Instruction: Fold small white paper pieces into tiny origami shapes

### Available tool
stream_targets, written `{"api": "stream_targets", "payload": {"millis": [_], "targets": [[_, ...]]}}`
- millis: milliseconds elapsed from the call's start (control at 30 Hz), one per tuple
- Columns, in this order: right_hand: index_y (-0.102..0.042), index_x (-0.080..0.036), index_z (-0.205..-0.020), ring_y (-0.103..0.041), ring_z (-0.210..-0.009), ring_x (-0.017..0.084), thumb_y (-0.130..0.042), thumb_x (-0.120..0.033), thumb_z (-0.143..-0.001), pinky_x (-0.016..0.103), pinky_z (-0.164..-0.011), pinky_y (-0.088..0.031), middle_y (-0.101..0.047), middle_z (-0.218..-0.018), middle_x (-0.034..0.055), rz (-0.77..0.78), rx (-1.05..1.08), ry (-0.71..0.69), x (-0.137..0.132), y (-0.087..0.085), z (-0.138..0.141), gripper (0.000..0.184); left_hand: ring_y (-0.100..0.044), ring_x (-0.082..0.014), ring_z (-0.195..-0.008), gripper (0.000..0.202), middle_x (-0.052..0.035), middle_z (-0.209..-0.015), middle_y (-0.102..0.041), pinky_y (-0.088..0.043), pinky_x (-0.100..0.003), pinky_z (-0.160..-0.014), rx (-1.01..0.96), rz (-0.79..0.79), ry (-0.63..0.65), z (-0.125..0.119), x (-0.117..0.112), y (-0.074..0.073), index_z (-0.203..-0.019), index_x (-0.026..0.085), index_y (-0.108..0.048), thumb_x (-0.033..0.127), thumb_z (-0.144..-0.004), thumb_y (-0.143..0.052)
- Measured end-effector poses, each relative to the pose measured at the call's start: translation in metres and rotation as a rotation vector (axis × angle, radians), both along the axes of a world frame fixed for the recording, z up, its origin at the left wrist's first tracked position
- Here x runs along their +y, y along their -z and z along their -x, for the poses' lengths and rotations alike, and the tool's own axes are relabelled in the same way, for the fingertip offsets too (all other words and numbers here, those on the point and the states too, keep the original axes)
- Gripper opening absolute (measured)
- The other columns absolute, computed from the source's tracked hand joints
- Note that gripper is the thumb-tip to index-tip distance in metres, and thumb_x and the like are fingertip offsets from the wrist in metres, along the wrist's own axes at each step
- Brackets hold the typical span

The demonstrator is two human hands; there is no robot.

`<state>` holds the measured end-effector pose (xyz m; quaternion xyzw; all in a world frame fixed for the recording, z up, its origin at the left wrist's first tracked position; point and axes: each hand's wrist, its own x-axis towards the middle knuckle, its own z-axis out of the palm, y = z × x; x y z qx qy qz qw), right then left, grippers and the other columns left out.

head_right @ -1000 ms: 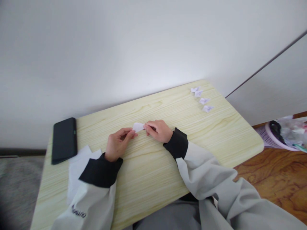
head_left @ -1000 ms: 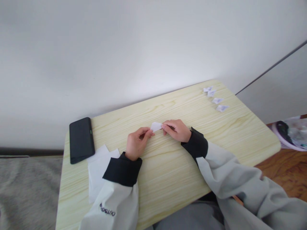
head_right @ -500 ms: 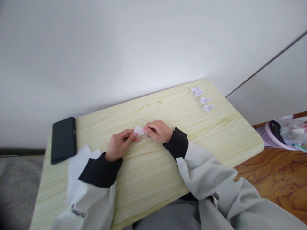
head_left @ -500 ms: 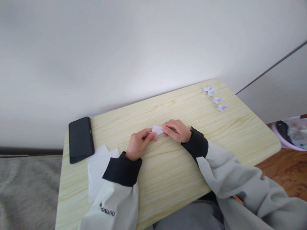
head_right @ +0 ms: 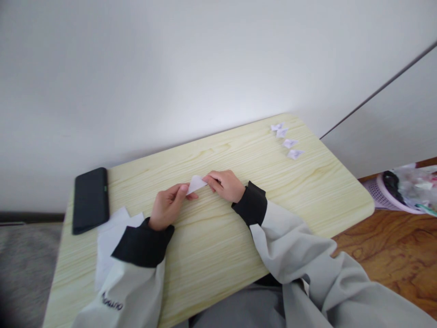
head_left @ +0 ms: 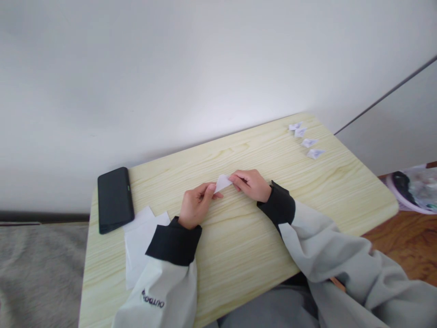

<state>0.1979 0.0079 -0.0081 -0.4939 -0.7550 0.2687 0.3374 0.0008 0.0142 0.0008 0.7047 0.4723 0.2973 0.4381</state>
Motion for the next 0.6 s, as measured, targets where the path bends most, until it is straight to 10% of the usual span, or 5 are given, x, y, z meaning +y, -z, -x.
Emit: {"api": "stream_targets", "payload": {"millis": [600], "targets": [[-0.052,-0.016,-0.055,-0.046,-0.045,0.006,-0.04,-0.032,-0.092,0.018,-0.053,-0.034,-0.054,-0.049,-0.003,0.049,0.014,-0.009,-0.0007,-0.0008,-0.0003,0.042,-0.051,-0.0103,-0.048,0.036,0.0019,-0.058,-0.066,-0.04,-0.022,-0.054,0.189,-0.111,0.038,-0.002,-0.0006,-0.0017,-0.063,0.019,-0.065,0.035,-0.087,-0.045]]}}
